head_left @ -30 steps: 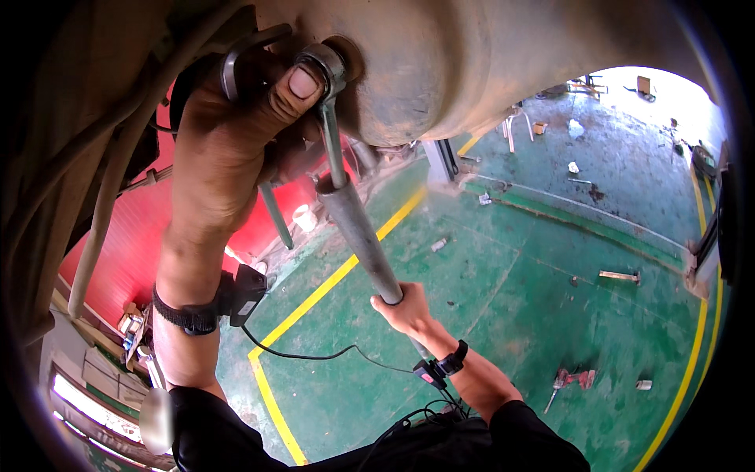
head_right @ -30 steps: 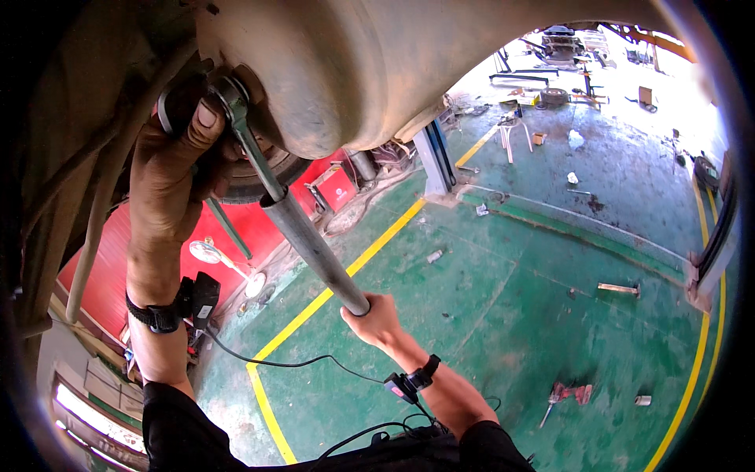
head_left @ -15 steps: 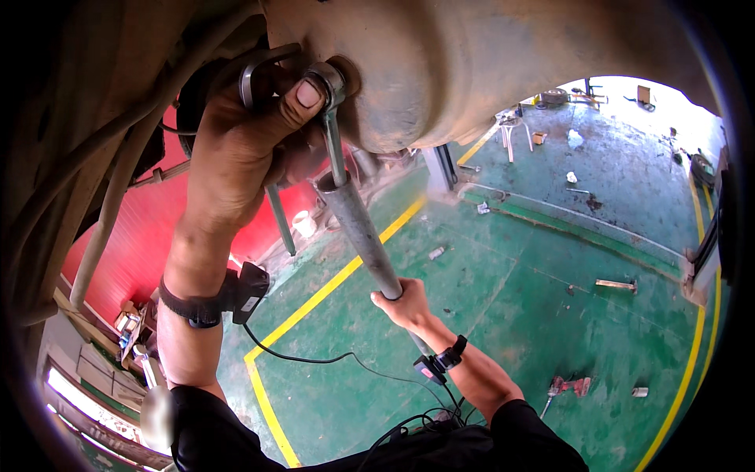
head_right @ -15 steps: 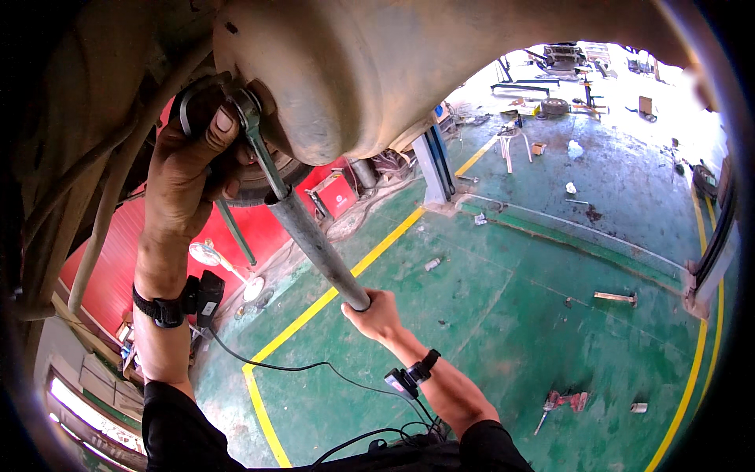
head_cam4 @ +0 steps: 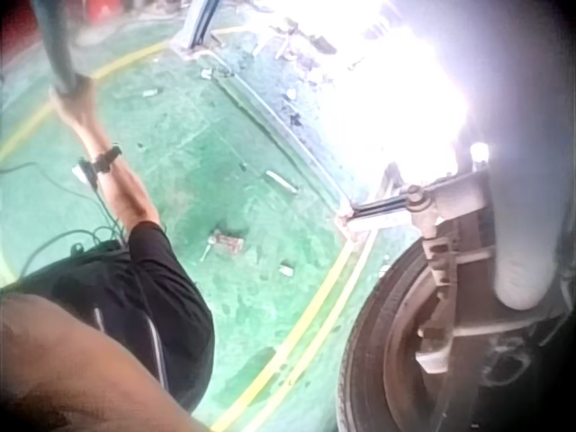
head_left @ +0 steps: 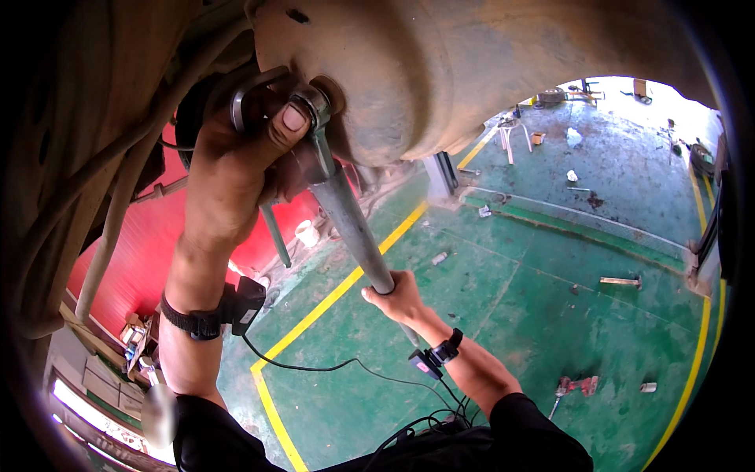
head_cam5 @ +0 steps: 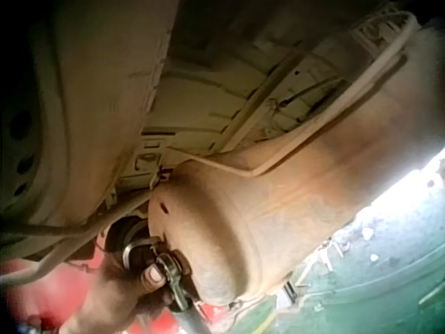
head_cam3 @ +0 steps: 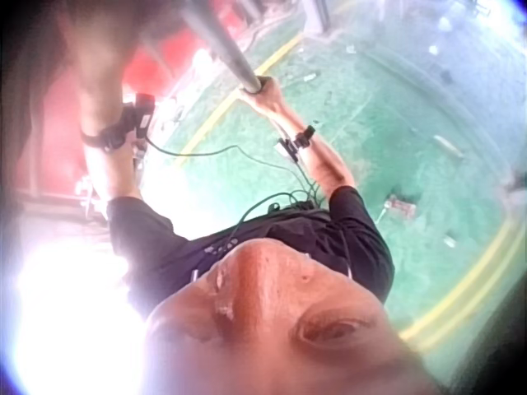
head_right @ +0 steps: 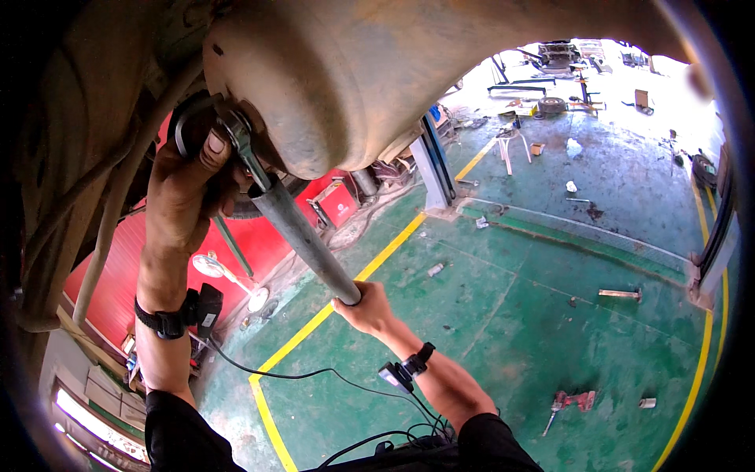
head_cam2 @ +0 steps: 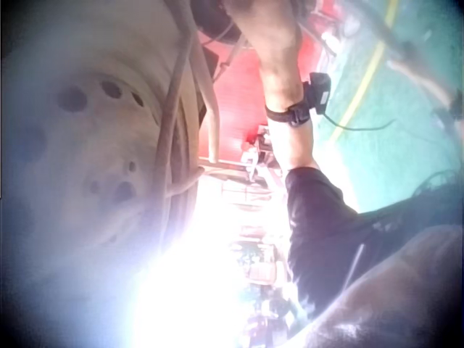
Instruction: The person uses a ratchet with a socket and a metal pipe for leverage to loosen a bolt on the rear differential of a vehicle.
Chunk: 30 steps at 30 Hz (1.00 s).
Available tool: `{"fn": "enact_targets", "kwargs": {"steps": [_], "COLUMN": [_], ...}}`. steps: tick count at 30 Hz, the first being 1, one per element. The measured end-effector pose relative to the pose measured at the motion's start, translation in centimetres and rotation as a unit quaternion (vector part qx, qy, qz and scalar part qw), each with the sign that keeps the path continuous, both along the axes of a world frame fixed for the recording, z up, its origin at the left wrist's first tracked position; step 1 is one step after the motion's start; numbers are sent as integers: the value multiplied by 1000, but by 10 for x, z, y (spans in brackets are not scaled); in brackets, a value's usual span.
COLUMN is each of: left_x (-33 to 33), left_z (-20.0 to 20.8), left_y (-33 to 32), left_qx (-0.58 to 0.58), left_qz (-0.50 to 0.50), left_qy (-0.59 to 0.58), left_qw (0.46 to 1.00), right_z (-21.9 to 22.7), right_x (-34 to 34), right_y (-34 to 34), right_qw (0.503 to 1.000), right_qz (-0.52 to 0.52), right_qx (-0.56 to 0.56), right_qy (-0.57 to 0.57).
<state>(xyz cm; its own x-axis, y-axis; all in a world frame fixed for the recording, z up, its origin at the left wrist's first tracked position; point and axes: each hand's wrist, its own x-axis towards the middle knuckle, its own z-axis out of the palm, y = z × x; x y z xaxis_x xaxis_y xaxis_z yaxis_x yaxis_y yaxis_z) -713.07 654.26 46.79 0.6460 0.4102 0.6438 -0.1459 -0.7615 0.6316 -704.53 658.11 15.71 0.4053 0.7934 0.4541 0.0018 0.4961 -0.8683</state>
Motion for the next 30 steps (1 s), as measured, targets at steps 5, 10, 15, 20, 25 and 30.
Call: {"fn": "enact_targets", "kwargs": {"steps": [5, 10, 15, 20, 25, 30], "left_x": [-3, -4, -2, -3, -4, -7], "left_z": [-2, -3, -7, -5, -11, -17], "left_y": [2, -1, -3, -4, 0, 14], "left_qx": [-10, -13, -21, -21, -23, -16], "left_qz": [29, 40, 46, 31, 25, 50], "left_qy": [10, 7, -28, -20, -58, -67], "left_qw": [999, 999, 998, 999, 998, 996], "right_z": [8, -2, 0, 1, 5, 13], "right_x": [-4, 1, -1, -1, -2, 0], "right_y": [-14, -13, -13, -5, -7, -14], "right_qw": [999, 998, 998, 997, 997, 997], "right_qz": [22, 39, 15, -2, 0, 14], "right_qx": [-43, -57, -58, -69, -62, -68], "right_qy": [-2, -15, -16, -20, -36, -34]}}
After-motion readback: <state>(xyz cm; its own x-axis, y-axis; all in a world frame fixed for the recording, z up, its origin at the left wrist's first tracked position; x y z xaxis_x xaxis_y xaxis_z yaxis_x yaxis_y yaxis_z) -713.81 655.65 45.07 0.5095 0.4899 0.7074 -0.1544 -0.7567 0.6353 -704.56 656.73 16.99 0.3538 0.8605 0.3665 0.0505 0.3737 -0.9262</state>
